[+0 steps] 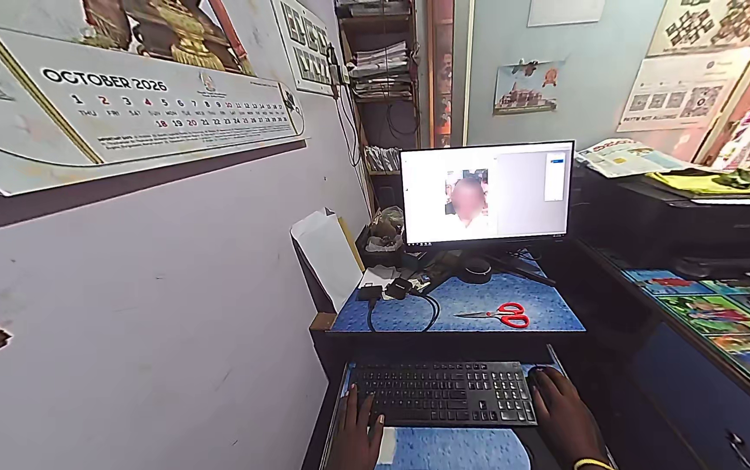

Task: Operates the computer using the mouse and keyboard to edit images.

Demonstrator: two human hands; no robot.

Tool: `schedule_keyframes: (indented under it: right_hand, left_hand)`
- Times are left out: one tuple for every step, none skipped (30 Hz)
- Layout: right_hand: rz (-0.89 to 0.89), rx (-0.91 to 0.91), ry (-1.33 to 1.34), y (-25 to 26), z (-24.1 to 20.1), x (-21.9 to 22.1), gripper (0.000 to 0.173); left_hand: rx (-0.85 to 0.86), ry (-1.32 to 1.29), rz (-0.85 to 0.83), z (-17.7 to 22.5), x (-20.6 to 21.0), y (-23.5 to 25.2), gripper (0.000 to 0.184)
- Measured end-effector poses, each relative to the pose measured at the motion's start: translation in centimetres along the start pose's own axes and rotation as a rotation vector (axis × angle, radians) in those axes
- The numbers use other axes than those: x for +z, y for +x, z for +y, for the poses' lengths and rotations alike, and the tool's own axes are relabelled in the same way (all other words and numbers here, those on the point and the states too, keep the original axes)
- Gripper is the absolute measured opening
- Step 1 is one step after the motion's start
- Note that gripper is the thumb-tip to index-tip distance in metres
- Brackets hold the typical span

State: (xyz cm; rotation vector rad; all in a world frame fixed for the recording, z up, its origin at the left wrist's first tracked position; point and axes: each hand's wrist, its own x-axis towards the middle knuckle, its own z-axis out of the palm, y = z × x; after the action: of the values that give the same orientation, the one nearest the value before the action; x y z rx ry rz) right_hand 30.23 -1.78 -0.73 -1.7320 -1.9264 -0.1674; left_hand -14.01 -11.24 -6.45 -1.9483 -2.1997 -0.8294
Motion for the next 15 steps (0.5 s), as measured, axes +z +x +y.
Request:
schedule_keyframes:
  right_hand:
    - [0.012, -0.011, -0.002, 0.0, 0.43, 0.5, 0.042]
    - [0.018, -0.018, -0.007, 0.01, 0.7, 0.8, 0.042]
    - [0.022, -0.021, -0.012, 0.03, 0.81, 0.93, 0.043]
    - [0.025, -0.021, -0.012, 0.06, 0.81, 0.98, 0.043]
    - [0.03, -0.021, -0.011, 0.05, 0.77, 0.98, 0.043]
    - [0.03, -0.019, -0.011, 0.0, 0.76, 0.93, 0.043]
    - [0.026, -0.016, -0.01, -0.04, 0.74, 0.85, 0.043]
    - [0.023, -0.016, -0.01, -0.05, 0.71, 0.79, 0.043]
    - [0.02, -0.017, -0.009, -0.02, 0.68, 0.75, 0.042]
    - [0.019, -0.02, -0.01, 0.02, 0.69, 0.78, 0.042]
    - [0.017, -0.021, -0.008, 0.06, 0.73, 0.81, 0.042]
    - [0.014, -0.022, -0.008, 0.08, 0.73, 0.82, 0.042]
    - [0.014, -0.023, -0.014, 0.09, 0.72, 0.79, 0.043]
    - [0.012, -0.02, -0.016, 0.09, 0.68, 0.75, 0.043]
    - [0.01, -0.019, -0.014, 0.08, 0.66, 0.73, 0.043]
  left_hand:
    - [0.001, 0.001, -0.002, -0.07, 0.11, -0.02, 0.061]
    - [0.0, 0.001, -0.005, -0.1, 0.18, -0.05, 0.061]
    - [-0.002, 0.002, -0.008, -0.11, 0.18, -0.06, 0.061]
    - [-0.005, 0.004, -0.011, -0.1, 0.14, -0.03, 0.061]
    - [-0.007, 0.004, -0.016, -0.1, 0.1, -0.03, 0.061]
    - [-0.006, 0.005, -0.016, -0.09, 0.09, -0.02, 0.062]
    - [-0.003, 0.007, -0.011, -0.07, 0.1, -0.03, 0.062]
    - [0.0, 0.008, -0.005, -0.09, 0.14, -0.03, 0.062]
    - [0.0, 0.008, -0.002, -0.1, 0.14, -0.04, 0.061]
    - [-0.002, 0.009, -0.005, -0.09, 0.1, -0.03, 0.061]
    - [-0.005, 0.01, -0.008, -0.04, 0.03, -0.01, 0.061]
    - [-0.008, 0.007, -0.011, -0.03, 0.0, 0.01, 0.061]
    - [-0.01, 0.004, -0.013, -0.02, 0.0, 0.04, 0.061]
    - [-0.01, 0.005, -0.013, -0.01, -0.01, 0.05, 0.061]
    - [-0.01, 0.005, -0.011, -0.01, -0.02, 0.04, 0.061]
